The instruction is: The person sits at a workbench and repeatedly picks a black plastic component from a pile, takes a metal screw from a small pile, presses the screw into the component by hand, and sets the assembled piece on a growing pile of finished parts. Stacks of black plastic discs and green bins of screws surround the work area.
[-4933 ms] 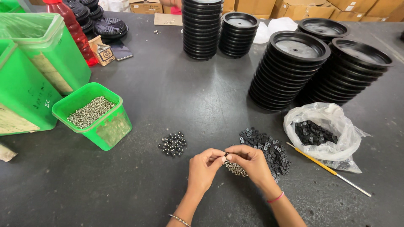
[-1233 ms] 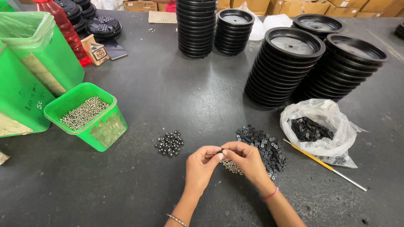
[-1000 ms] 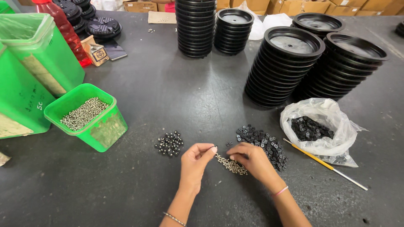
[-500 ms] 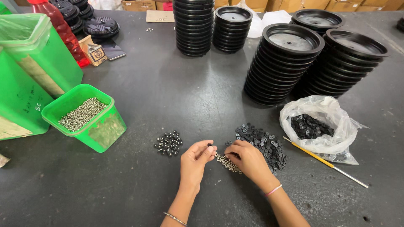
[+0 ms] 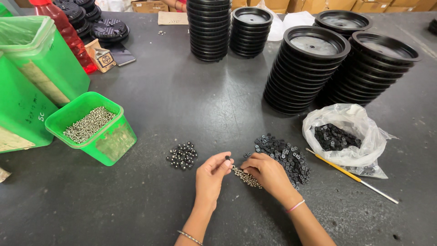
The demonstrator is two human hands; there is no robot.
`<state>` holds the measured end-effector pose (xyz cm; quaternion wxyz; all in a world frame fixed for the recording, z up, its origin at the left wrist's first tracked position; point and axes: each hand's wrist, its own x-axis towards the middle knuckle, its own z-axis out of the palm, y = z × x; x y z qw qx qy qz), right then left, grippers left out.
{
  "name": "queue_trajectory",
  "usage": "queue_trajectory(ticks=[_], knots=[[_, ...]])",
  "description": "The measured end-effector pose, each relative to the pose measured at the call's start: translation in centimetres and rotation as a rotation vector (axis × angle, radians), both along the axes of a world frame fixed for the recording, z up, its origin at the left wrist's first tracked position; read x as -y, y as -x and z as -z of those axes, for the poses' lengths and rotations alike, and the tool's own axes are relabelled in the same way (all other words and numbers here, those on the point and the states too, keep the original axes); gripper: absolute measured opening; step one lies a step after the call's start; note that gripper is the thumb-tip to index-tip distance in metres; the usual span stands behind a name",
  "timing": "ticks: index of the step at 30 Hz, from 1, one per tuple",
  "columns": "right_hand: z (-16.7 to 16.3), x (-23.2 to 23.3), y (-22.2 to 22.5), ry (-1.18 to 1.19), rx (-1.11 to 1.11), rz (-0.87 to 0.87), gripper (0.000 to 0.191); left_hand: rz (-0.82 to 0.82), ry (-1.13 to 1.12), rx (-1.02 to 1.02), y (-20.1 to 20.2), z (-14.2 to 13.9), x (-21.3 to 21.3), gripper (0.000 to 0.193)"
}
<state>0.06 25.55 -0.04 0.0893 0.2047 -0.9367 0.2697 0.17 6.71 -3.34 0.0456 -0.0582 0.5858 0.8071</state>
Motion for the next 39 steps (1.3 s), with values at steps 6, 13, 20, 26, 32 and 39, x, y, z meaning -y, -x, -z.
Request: queue_trajectory(ticks=[6, 13, 20, 26, 32, 39], knots=[[0.5, 0.3, -0.1, 0.109, 0.043, 0.041, 0.011, -0.046, 0.137, -0.046, -0.1, 0.7, -0.5, 0.024], [0.9, 0.9, -0.2, 0.514, 0.231, 0.151, 0.018, -0.038, 0.249, -0.081, -0.2, 0.8, -0.9, 0.014], [1.0, 1.0, -0.3, 0.548, 0.268, 0.166, 0.017, -0.015, 0.315, -0.072, -0.5, 0.0, -1.0, 0.01], [1.2, 0.5, -0.1, 0.542, 0.29, 0.144, 0.018, -0.021, 0.394, -0.145, -1.1, -0.9, -0.9, 0.009], [2.0, 0.2, 0.2, 0.735, 0.372, 0.103, 0.021, 0.033, 0.381, -0.112, -0.9, -1.0, -0.8, 0.008], [3.3, -0.4, 0.4, 0.748, 0.351, 0.059, 0.012, 0.055, 0.323, -0.137, -1.0, -0.6, -1.1, 0.005]])
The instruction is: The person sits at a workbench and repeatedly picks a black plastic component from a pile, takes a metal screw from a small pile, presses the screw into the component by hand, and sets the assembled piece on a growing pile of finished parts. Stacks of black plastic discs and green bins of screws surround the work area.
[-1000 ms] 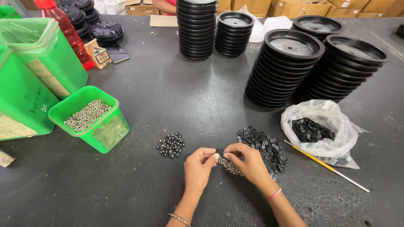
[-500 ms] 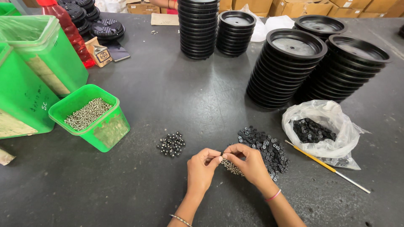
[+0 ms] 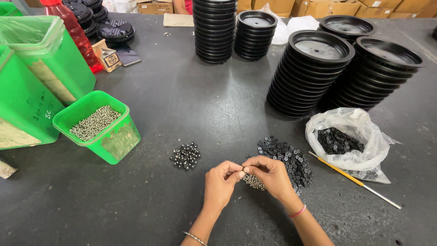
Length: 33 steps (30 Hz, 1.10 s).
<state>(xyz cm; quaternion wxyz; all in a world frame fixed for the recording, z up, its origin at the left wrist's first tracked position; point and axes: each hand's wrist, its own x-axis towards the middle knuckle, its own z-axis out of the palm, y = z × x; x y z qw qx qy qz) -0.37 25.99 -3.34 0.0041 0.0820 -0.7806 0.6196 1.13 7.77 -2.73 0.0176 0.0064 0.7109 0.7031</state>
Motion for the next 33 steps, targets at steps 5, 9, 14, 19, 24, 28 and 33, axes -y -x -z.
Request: queue_trajectory(ticks=[5, 9, 14, 19, 24, 28, 33], knots=[[-0.3, 0.2, 0.1, 0.03, 0.017, -0.022, 0.013, -0.024, 0.089, -0.023, -0.2, -0.6, -0.1, 0.006], [-1.9, -1.0, 0.4, 0.006, 0.019, 0.116, 0.029, -0.279, 0.297, -0.338, 0.2, -1.5, 2.0, 0.011], [-2.6, -1.6, 0.3, -0.538, -0.245, 0.233, 0.02, -0.586, 0.683, -0.382, 0.9, -2.5, 6.5, 0.012], [-1.9, -0.5, 0.9, -0.722, -0.484, 0.162, 0.023, -0.623, 0.789, -0.406, 0.9, -2.6, 7.2, 0.025], [-1.7, 0.4, 1.5, -0.877, -0.574, 0.162, 0.014, -0.443, 0.688, -0.506, 0.8, -1.7, 4.9, 0.023], [-1.9, 1.0, 1.2, -0.873, -0.583, 0.171, 0.006, -0.221, 0.572, -0.488, 0.3, -1.0, 2.1, 0.023], [-1.9, 2.1, -0.2, -0.749, -0.588, 0.085, 0.011, -0.12, 0.494, -0.421, -0.2, -0.7, 0.8, 0.02]])
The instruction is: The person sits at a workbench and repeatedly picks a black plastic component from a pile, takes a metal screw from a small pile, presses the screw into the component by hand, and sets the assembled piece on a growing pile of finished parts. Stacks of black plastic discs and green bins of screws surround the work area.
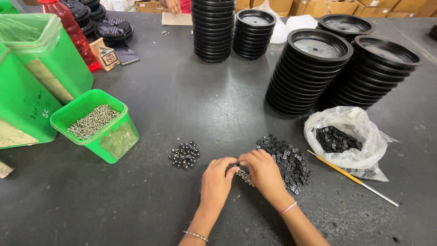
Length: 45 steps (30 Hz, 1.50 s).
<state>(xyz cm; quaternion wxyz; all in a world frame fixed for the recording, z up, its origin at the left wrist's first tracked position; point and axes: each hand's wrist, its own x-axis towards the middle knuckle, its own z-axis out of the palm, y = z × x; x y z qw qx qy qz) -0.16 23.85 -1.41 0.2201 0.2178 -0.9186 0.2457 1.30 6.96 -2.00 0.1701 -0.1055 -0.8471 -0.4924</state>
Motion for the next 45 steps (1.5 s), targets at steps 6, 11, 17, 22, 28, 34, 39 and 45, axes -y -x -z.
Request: queue_trajectory(ticks=[6, 11, 17, 22, 28, 34, 39, 45], knots=[[0.1, 0.3, 0.4, 0.148, 0.162, 0.006, 0.025, -0.106, -0.22, 0.067, 0.6, -0.1, 0.7, 0.013], [-0.1, 0.5, 0.8, 0.069, 0.121, -0.129, 0.023, -0.093, -0.447, 0.285, 1.0, -0.2, 0.9, 0.014], [-0.5, 0.7, 0.9, 0.034, 0.154, -0.144, 0.014, 0.032, -0.774, 0.465, 1.4, 0.4, 1.1, 0.017], [-0.5, 0.7, 0.6, 0.013, 0.166, -0.133, 0.01, 0.075, -0.898, 0.496, 1.7, 1.2, 1.0, 0.019], [-0.1, 0.4, 0.5, 0.317, 0.21, -0.074, 0.013, 0.034, -0.877, 0.482, 1.9, 1.9, 1.0, 0.019], [0.2, -1.1, 0.2, 0.474, 0.315, 0.01, 0.018, 0.027, -0.808, 0.438, 1.7, 1.8, 0.7, 0.023], [0.8, -0.5, 0.2, 0.89, 0.568, -0.017, 0.017, 0.016, -0.817, 0.47, 1.4, 1.6, 0.3, 0.021], [0.9, 0.1, -0.4, 0.614, 0.375, -0.001, 0.012, 0.061, -0.855, 0.466, 1.3, 1.6, 0.1, 0.019]])
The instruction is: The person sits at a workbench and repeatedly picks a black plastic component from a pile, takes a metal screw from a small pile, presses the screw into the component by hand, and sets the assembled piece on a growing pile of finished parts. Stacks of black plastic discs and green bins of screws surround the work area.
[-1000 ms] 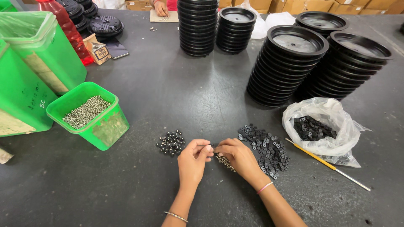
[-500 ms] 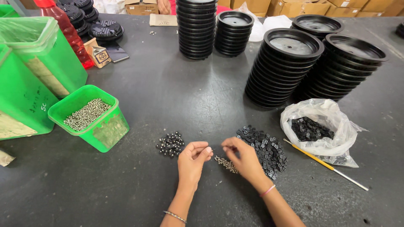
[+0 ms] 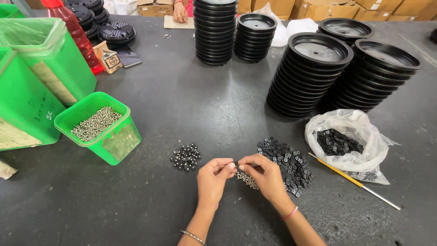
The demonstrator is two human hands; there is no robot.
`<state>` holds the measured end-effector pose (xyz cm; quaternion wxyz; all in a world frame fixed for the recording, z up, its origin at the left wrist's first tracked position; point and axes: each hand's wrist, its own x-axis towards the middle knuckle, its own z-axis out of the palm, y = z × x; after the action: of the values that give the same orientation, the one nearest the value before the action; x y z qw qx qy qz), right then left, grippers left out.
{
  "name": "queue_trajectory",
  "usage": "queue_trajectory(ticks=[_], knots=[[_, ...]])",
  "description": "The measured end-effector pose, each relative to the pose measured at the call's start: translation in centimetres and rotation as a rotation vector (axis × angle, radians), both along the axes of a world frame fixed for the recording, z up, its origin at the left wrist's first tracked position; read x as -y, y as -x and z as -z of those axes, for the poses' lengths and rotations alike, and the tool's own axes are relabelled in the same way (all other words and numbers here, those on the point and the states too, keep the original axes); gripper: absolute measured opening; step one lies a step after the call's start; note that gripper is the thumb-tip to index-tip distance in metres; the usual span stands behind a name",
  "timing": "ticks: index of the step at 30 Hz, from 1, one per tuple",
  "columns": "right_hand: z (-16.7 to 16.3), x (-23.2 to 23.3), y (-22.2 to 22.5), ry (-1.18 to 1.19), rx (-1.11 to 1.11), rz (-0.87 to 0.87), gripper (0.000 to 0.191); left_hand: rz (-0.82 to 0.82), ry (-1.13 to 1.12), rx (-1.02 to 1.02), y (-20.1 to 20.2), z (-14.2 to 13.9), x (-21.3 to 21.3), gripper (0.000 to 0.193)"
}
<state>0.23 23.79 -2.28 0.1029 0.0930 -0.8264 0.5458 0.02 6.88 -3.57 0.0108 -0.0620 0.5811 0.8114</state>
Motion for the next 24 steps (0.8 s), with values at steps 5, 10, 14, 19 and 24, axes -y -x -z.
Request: queue_trajectory(ticks=[5, 10, 14, 19, 24], knots=[[0.0, 0.2, 0.0, 0.116, 0.082, 0.005, 0.012, 0.004, 0.057, -0.015, -0.1, -0.1, -0.2, 0.017], [0.3, 0.1, 0.1, 0.154, 0.108, 0.002, 0.012, 0.026, 0.038, -0.044, -0.3, -0.3, -0.1, 0.016], [0.8, -0.1, 0.3, 0.18, 0.128, 0.002, 0.012, 0.037, 0.065, -0.029, -0.4, -0.4, -0.1, 0.015], [1.2, -0.4, 0.4, 0.228, 0.154, -0.026, 0.012, 0.046, 0.1, -0.051, -0.3, -0.6, -0.1, 0.014], [1.3, -0.6, 0.6, 0.369, 0.258, -0.073, 0.02, 0.037, 0.258, -0.081, -0.3, -0.9, -0.1, 0.011]])
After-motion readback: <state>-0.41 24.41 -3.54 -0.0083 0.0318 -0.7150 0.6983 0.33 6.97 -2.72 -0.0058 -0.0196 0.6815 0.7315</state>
